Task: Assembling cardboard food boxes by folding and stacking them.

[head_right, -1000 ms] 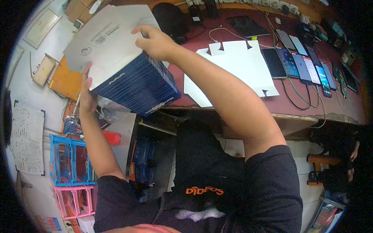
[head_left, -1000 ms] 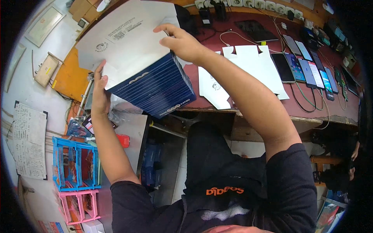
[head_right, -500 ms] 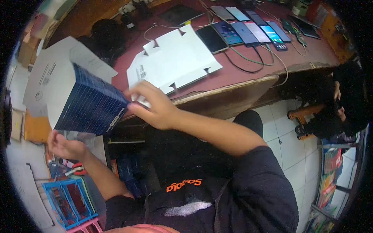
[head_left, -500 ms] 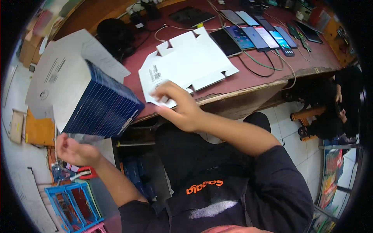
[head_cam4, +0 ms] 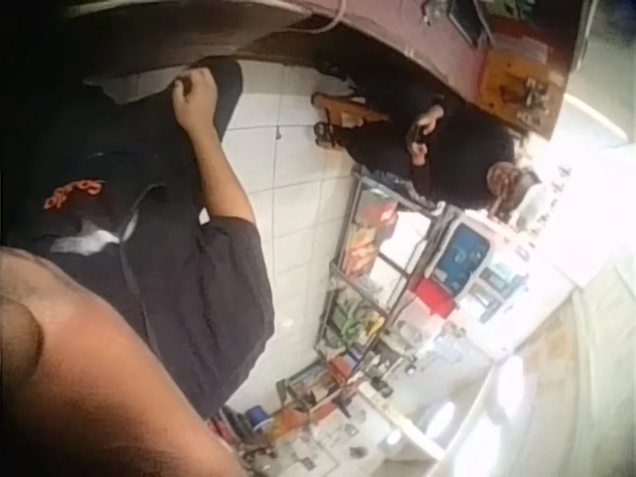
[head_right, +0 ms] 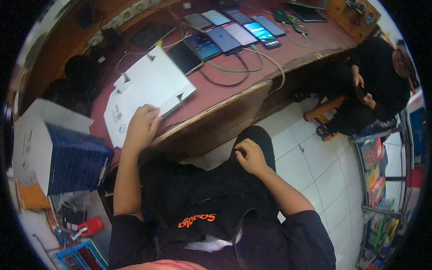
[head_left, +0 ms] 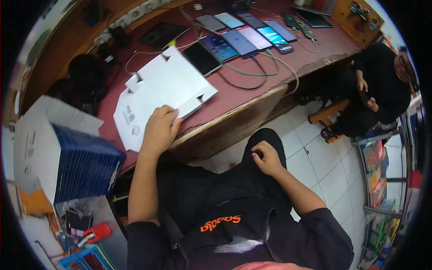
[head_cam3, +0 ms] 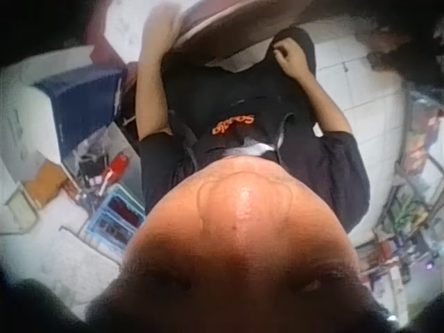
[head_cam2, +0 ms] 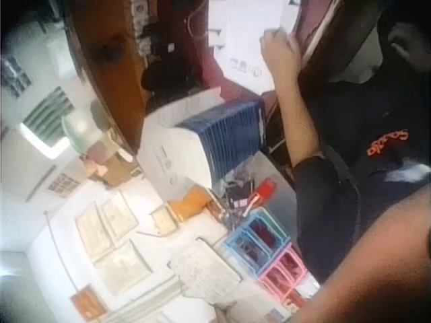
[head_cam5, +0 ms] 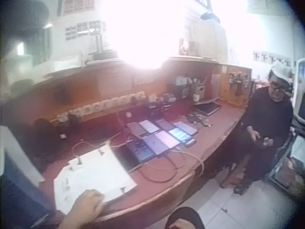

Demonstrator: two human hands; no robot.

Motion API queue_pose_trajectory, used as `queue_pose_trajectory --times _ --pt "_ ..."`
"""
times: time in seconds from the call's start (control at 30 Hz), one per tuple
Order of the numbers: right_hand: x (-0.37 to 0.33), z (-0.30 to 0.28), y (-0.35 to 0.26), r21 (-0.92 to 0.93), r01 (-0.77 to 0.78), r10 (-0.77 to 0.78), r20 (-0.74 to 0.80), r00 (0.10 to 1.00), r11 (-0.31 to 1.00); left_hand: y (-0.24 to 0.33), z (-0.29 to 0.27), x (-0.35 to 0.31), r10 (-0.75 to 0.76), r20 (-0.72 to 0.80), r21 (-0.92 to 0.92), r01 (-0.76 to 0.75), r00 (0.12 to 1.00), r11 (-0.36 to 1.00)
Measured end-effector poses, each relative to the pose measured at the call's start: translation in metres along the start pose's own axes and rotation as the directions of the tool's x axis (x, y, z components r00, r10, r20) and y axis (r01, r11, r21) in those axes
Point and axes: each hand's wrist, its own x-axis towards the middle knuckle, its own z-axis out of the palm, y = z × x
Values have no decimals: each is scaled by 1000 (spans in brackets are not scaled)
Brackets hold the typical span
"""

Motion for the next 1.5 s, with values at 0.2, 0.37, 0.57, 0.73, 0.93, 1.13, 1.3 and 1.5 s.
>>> queue_pose_trajectory --times 0.2,0.37,0.57,0.73,0.93,1.13,1.3,1.5 --pt "-15 -1 35 -349 -102 104 -13 995 932 15 -1 15 -105 -91 -22 104 990 994" --pt "-6 8 36 -363 -106 113 -3 994 926 -1 -9 14 -185 -13 -171 180 983 969" --pt "-8 -1 33 -362 -91 67 -79 995 928 -28 -17 14 -534 -513 -582 185 672 792" --pt "-10 1 52 -210 -4 -37 -191 981 978 2 -27 -1 -743 -478 -871 -142 469 470" --pt "-9 4 54 -88 138 -156 -246 957 986 39 -29 -34 -786 -558 -826 -269 267 495" --pt "9 -31 16 406 86 47 -305 951 910 27 37 -84 -477 -816 -568 -605 326 557" --pt "22 -107 -123 162 675 -499 -555 666 720 156 -11 -79 -100 -435 -677 -252 895 692" --pt "-4 -146 -197 -95 608 -615 -107 781 788 181 -12 -74 107 36 -760 -42 994 648"
